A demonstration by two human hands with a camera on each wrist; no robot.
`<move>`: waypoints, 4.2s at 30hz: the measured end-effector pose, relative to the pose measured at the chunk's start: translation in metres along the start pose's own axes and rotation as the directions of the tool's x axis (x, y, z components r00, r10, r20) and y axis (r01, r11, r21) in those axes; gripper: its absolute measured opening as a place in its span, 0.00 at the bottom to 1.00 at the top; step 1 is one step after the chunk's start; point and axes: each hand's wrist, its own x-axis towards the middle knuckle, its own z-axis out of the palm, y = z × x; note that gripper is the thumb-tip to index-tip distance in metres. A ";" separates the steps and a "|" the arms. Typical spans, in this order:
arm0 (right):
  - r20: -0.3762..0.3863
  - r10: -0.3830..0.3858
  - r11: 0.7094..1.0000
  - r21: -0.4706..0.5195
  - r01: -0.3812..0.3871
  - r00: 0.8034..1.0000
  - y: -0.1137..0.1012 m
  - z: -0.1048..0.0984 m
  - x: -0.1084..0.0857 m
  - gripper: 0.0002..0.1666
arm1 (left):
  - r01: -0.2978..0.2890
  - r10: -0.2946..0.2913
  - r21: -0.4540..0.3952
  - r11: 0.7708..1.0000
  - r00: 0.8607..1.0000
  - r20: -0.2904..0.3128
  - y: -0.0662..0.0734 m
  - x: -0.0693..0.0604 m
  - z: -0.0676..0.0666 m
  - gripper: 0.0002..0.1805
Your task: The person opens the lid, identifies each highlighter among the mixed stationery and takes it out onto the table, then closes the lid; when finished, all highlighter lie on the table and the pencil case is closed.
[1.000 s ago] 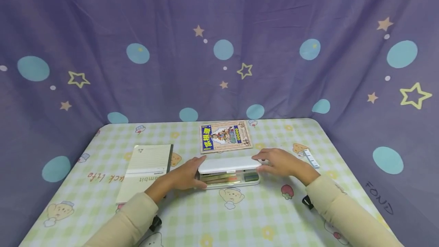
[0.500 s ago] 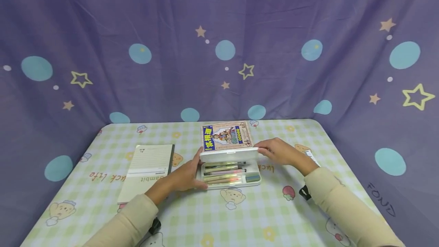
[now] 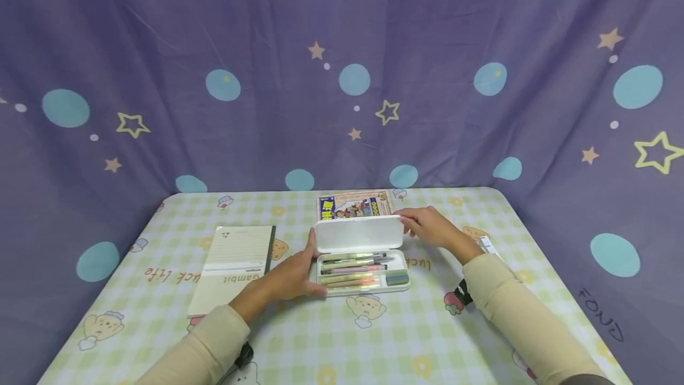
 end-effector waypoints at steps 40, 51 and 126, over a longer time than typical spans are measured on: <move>0.028 0.082 0.993 -0.087 -0.080 0.996 -0.003 -0.001 0.006 0.27 | 0.044 -0.048 0.098 0.994 0.998 0.036 0.007 0.004 -0.004 0.76; -0.019 -0.009 0.999 -0.051 0.008 1.000 -0.011 0.011 -0.010 0.25 | 0.069 -0.075 0.098 0.993 0.996 0.050 0.006 0.002 -0.003 0.78; 0.213 -0.226 0.968 -0.058 0.244 0.950 -0.036 0.039 -0.022 0.15 | 0.033 -0.037 0.102 0.994 0.998 0.042 0.003 0.004 -0.004 0.77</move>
